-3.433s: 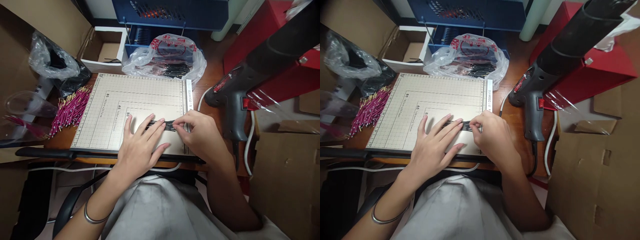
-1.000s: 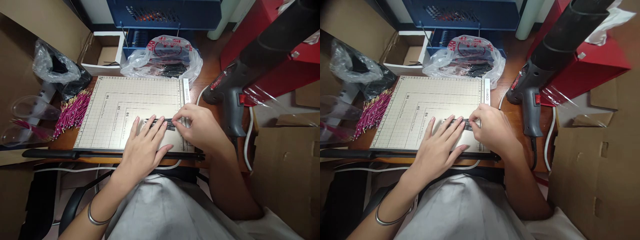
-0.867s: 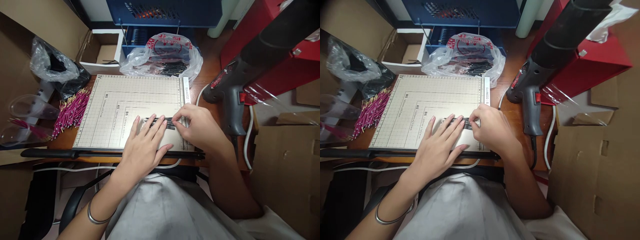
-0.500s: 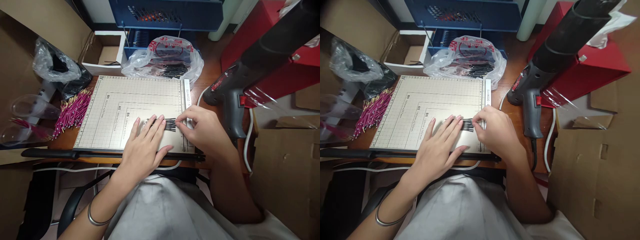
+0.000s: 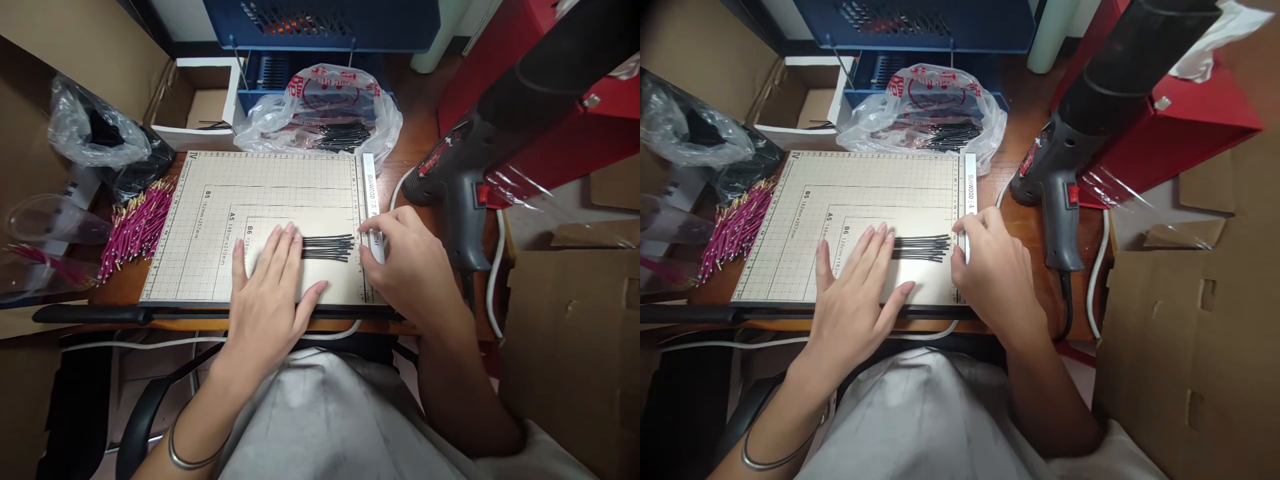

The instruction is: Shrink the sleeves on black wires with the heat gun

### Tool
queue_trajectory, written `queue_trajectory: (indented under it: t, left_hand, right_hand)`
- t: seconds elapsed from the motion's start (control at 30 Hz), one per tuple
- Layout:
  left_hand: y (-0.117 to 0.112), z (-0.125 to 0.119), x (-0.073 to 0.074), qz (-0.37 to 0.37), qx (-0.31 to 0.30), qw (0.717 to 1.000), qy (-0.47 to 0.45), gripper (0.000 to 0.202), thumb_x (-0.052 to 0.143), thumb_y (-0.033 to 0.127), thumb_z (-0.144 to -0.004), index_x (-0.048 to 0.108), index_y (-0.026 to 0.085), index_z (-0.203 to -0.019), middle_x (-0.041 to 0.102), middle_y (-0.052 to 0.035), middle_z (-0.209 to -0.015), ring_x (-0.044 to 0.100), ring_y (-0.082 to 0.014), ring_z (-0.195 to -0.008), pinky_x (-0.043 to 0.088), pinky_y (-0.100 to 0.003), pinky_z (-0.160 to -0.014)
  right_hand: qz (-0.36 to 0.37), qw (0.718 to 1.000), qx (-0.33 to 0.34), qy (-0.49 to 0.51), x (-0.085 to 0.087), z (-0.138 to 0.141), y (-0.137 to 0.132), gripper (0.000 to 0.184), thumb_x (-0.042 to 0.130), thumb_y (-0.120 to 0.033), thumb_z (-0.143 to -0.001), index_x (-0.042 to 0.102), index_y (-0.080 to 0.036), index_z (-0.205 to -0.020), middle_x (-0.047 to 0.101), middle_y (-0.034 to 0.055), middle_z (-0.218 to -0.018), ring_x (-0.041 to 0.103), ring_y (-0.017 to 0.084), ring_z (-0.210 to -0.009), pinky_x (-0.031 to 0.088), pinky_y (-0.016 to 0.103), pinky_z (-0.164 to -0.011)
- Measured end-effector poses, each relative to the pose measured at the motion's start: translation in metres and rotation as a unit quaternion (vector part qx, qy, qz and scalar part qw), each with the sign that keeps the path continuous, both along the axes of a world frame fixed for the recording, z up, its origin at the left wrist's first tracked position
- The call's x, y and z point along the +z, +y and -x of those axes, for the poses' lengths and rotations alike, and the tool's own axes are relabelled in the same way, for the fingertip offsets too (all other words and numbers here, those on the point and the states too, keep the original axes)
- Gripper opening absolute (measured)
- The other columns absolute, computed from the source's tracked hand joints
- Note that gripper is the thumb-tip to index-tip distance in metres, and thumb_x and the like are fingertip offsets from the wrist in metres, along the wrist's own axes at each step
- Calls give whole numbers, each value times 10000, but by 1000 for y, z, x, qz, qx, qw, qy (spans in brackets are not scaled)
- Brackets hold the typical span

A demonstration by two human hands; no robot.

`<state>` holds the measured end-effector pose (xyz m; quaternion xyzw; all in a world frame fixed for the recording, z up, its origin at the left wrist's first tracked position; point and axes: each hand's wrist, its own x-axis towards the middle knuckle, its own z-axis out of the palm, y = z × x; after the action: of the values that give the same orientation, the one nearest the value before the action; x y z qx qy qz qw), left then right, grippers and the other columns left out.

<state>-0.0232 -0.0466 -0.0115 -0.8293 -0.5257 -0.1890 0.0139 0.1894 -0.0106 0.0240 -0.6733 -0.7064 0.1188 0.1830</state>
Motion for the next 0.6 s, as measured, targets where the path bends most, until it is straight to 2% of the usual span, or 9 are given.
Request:
queue_trajectory:
  t: [0.1,0.23,0.47,0.6]
  left_hand:
    - [-3,2,-3,-2,23,1000,8,665,447,473,-1160,387,78,-1692,504,-226,-1693,487,-350,-1597,55,-573,-1403]
    - [-3,1,-5,11,8,1000,16,668,426,483,-1166,403,55,-1679,504,-218,-1697,485,-339,-1599,76,-555,-1403]
    - [-3,5,-4,21,5,1000,-3,711,385,489,-1171,256,107,-1757,448,-213,-1734,440,-340,-1629,107,-589,-1396]
    - [-4,8,-5,23,2,1000,-6,709,370,492,-1174,226,137,-1770,474,-203,-1722,449,-336,-1624,96,-601,-1397]
  right_hand:
    - [-3,1000,-4,15,-3,3,0,233,657,-220,-934,722,-223,-1157,661,109,-1211,646,221,-804,413,374,-655]
    - [-2,999,1,33,-4,5,-1,256,650,-220,-938,702,-224,-1188,638,114,-1234,683,258,-903,474,389,-694]
    - [-11,999,-3,53,-3,1,-5,311,661,-208,-911,665,-232,-1222,619,123,-1272,702,282,-992,547,407,-741]
    - [-16,998,-4,58,-5,-1,-5,341,690,-226,-893,654,-241,-1232,595,141,-1398,713,302,-1058,569,420,-750]
